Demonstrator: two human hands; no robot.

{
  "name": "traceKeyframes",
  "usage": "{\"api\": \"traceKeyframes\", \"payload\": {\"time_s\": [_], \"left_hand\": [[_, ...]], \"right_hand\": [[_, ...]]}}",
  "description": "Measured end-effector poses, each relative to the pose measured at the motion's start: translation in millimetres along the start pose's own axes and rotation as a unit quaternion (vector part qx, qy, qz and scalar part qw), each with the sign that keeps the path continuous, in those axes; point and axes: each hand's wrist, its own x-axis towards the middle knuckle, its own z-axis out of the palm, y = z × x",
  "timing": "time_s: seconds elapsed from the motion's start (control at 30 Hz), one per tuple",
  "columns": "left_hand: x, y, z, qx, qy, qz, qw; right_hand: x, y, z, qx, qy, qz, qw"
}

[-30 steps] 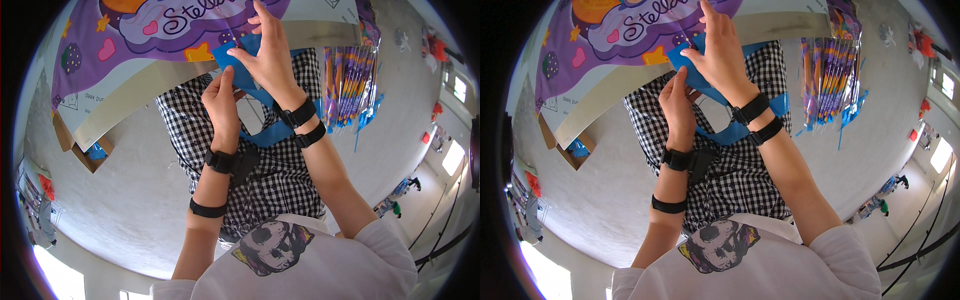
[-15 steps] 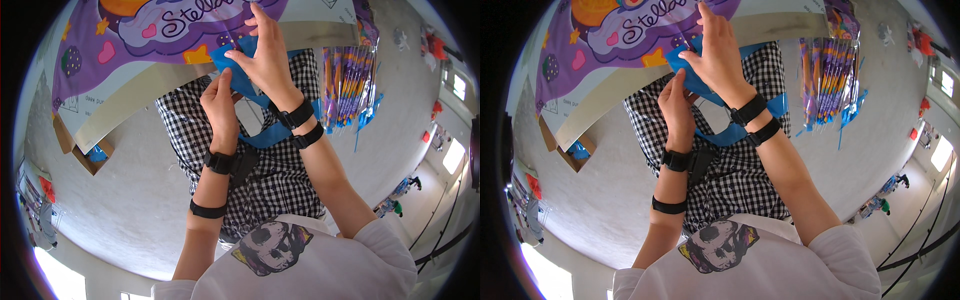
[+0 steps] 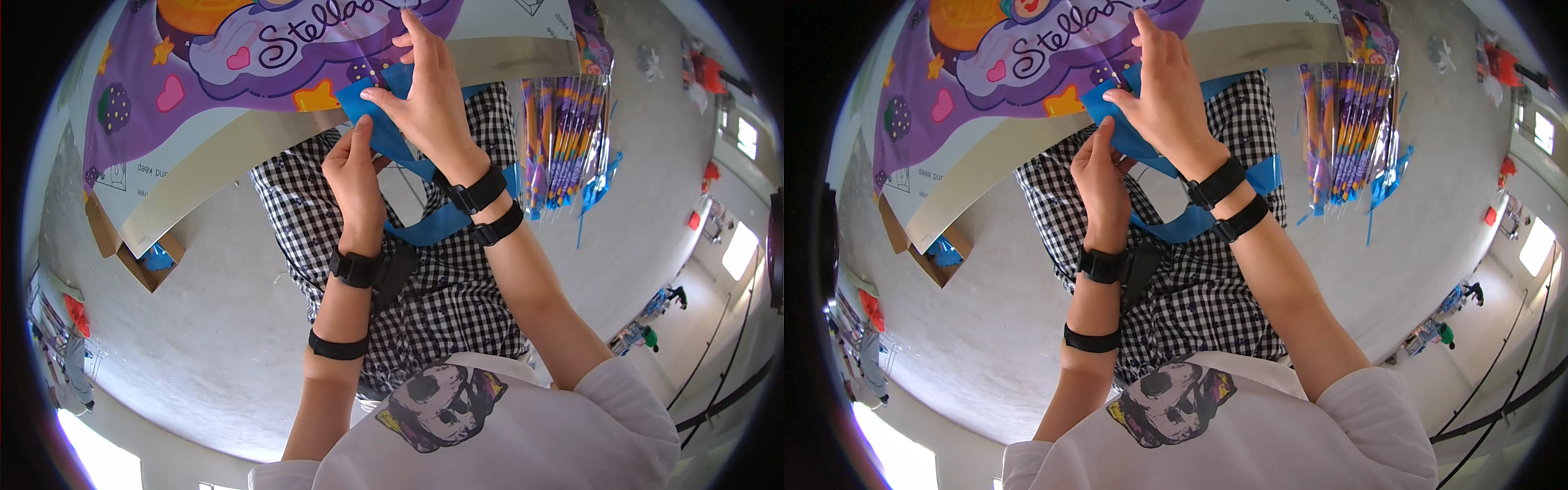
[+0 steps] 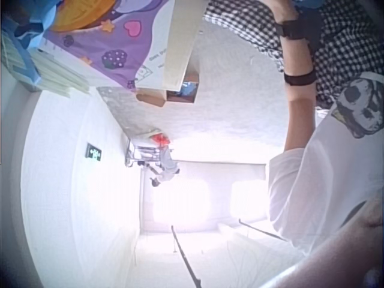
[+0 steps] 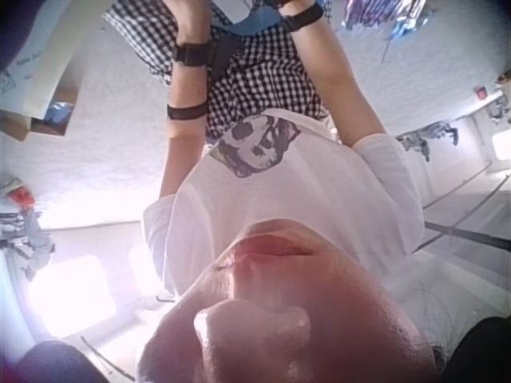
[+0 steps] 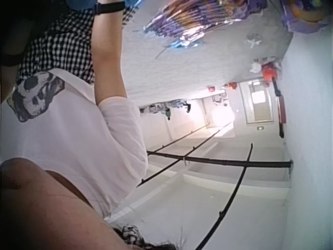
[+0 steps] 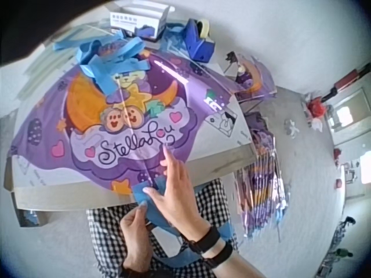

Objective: Assembling a purple kite by attaching plastic supports and blue ribbons using adhesive tape.

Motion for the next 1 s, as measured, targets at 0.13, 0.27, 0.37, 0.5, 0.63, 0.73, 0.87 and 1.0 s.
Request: {"api": "traceKeyframes", "payload": {"time_s": [0.13,0.27,0.37,0.5,0.63,0.73,0.87,1.0], "left_hand": [[-0.1,0.1,-0.6,0.002,0.001,0.0,1.0],[-0.1,0.5,1.4,0.009,0.001,-0.002,1.0],[-0.1,0.6,-0.6,0.01,-0.001,0.002,1.0],[-0.7,0.8,-0.2,0.006,-0.005,0.003,1.0],[-0.5,0.5,0.2,0.006,-0.002,0.002,1.0],[0.1,-0.2,-0.9,0.006,-0.001,0.002,1.0],[0.4,0.0,0.1,0.006,-0.001,0.0,1.0],[0.9,-0.2,-0.4,0.003,-0.001,-0.001,1.0]], "right_hand": [[2.1,-6.0,-3.0,0.016,-0.012,0.008,1.0],[-0.6,5.9,2.6,-0.003,0.002,-0.006,1.0],[-0.5,-0.5,0.4,0.011,-0.016,0.005,1.0],[-1.2,0.6,1.2,0.013,-0.014,0.008,1.0],[-2.4,6.7,4.3,0.005,-0.003,0.001,1.0],[-2.3,6.7,5.0,0.003,-0.003,-0.002,1.0],[-1.7,7.4,4.0,0.0,-0.006,-0.002,1.0],[-2.0,7.4,5.1,0.0,-0.003,-0.005,1.0]]}}
